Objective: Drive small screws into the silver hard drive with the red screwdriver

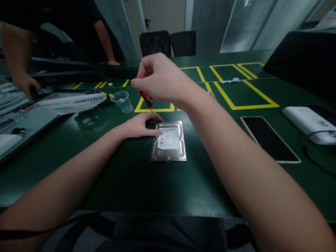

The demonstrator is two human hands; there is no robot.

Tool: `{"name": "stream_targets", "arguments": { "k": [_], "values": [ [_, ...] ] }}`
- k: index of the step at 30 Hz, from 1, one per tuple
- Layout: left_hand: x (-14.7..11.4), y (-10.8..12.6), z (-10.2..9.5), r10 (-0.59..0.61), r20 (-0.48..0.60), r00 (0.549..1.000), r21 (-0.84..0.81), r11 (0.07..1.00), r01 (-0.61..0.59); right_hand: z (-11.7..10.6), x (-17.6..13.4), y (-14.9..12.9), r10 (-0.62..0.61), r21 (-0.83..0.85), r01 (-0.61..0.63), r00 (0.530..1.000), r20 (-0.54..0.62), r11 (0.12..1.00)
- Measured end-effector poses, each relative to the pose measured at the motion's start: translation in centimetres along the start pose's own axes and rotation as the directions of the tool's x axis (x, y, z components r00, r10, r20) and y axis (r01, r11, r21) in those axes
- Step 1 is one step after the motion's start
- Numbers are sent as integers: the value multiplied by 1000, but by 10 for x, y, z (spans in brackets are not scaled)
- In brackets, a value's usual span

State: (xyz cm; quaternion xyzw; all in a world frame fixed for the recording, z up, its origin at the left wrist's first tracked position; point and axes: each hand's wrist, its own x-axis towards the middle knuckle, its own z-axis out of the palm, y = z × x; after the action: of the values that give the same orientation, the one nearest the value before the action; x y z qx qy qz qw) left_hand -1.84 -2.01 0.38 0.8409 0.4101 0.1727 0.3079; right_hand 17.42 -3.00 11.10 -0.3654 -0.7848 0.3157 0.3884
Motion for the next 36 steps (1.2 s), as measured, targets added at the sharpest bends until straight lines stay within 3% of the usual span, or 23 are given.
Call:
{"name": "stream_targets", "arguments": {
  "k": [18, 24, 28, 36],
  "values": [
    [0, -2, 1, 1, 2, 1000, -34, 999, -1, -4, -1, -4, -19, 7, 18, 989, 148, 1000],
    [0, -1, 1, 3, 0, 1000, -32, 999, -3, -2, 0, -1, 73, 67, -80, 991, 114, 994],
    [-1, 0, 0, -13, 5, 1000, -26, 1000, 14, 0, 2, 2, 64, 105, -75, 993, 100, 992],
    [0, 2, 0, -2, 3, 1000, -28, 1000, 2, -2, -1, -6, -4, -4, 5, 998, 61, 1000]
  ]
}}
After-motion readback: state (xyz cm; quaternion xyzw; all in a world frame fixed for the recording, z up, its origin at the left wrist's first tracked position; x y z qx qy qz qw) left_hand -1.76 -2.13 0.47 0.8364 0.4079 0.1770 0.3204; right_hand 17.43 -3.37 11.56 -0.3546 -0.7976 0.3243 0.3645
